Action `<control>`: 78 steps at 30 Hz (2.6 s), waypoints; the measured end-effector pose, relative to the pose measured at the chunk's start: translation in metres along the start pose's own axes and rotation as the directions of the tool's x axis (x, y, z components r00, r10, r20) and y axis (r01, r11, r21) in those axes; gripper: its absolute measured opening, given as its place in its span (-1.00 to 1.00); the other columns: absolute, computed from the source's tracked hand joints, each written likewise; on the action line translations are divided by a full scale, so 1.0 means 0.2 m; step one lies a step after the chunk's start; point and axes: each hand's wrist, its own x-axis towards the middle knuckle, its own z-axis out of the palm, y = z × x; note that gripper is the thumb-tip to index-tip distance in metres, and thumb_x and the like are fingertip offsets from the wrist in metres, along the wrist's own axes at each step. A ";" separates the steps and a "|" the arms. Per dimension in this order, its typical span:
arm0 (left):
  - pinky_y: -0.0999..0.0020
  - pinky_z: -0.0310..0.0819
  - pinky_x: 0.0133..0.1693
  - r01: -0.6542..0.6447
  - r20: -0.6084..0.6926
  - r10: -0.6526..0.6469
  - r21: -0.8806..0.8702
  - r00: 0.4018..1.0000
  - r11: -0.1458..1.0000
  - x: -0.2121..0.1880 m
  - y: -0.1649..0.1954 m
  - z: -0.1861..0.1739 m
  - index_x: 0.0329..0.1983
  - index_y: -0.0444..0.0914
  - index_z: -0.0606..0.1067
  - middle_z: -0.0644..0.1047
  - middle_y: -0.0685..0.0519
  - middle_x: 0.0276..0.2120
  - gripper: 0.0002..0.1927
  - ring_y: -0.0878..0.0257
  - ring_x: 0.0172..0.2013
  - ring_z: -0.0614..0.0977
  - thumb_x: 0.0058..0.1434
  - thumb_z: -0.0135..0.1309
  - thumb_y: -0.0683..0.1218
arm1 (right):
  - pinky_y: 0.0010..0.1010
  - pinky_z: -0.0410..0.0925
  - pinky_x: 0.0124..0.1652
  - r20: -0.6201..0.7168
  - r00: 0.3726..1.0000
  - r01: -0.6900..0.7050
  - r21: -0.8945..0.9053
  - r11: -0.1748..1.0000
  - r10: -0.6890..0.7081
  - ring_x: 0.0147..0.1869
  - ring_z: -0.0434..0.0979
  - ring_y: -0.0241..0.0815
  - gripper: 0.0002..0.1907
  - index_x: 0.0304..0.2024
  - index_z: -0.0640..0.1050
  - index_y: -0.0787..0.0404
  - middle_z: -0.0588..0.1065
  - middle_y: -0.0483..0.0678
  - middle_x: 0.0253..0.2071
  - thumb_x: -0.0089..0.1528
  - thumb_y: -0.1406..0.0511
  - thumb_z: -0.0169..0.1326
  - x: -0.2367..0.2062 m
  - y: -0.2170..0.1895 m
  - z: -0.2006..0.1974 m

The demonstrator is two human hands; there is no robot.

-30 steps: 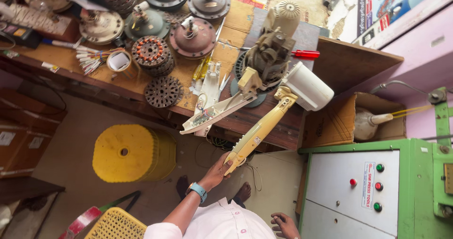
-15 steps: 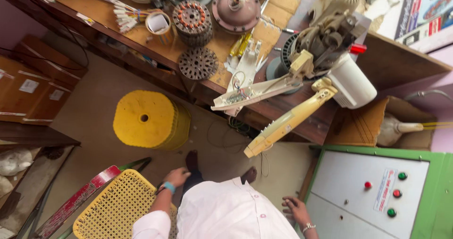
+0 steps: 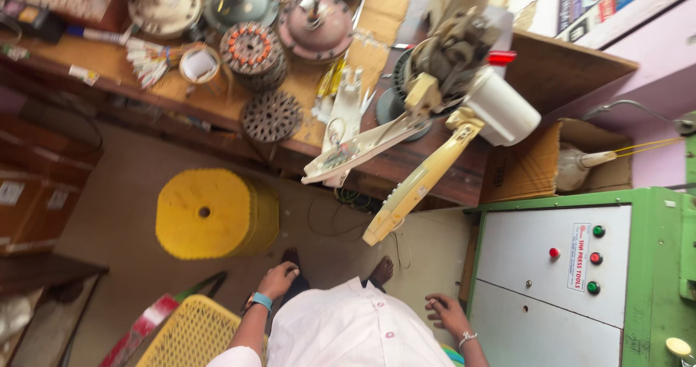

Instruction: The person disassembles a ceiling fan, removes the motor housing, and works on the internal wiring using scissors and a screwdriver. They then reassemble the fan components and secure the housing.

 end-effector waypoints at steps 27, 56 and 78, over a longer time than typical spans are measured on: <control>0.10 0.41 0.19 -0.132 0.196 0.089 0.217 0.977 0.967 0.07 0.33 0.15 0.07 -0.04 0.57 0.60 -0.09 0.05 -0.63 -0.03 0.13 0.57 0.25 0.05 0.13 | -0.19 0.59 -0.08 -0.006 0.996 -0.088 0.161 0.983 0.090 -0.12 0.67 -0.12 -0.67 0.11 0.60 0.10 0.63 -0.02 -0.07 0.33 0.20 0.02 -0.12 0.07 -0.03; 0.10 0.40 0.20 -0.125 0.251 0.042 0.325 0.967 0.937 0.09 0.31 0.26 0.10 0.03 0.58 0.55 -0.11 0.09 -0.63 -0.05 0.15 0.55 0.27 0.05 0.15 | -0.25 0.56 -0.07 0.014 0.993 0.107 0.235 0.966 -0.113 -0.12 0.70 -0.13 -0.65 0.08 0.63 0.22 0.67 0.08 -0.16 0.30 0.22 0.08 -0.04 0.26 -0.04; 0.06 0.41 0.17 -0.144 0.151 0.112 0.223 0.982 0.964 0.09 0.26 0.17 0.08 -0.06 0.56 0.58 -0.08 0.06 -0.62 -0.07 0.12 0.56 0.26 0.06 0.13 | -0.22 0.56 0.00 -0.010 0.993 0.118 0.144 0.982 -0.118 -0.04 0.73 -0.01 -0.65 0.05 0.66 0.23 0.69 0.17 -0.17 0.28 0.22 0.10 -0.02 0.13 0.02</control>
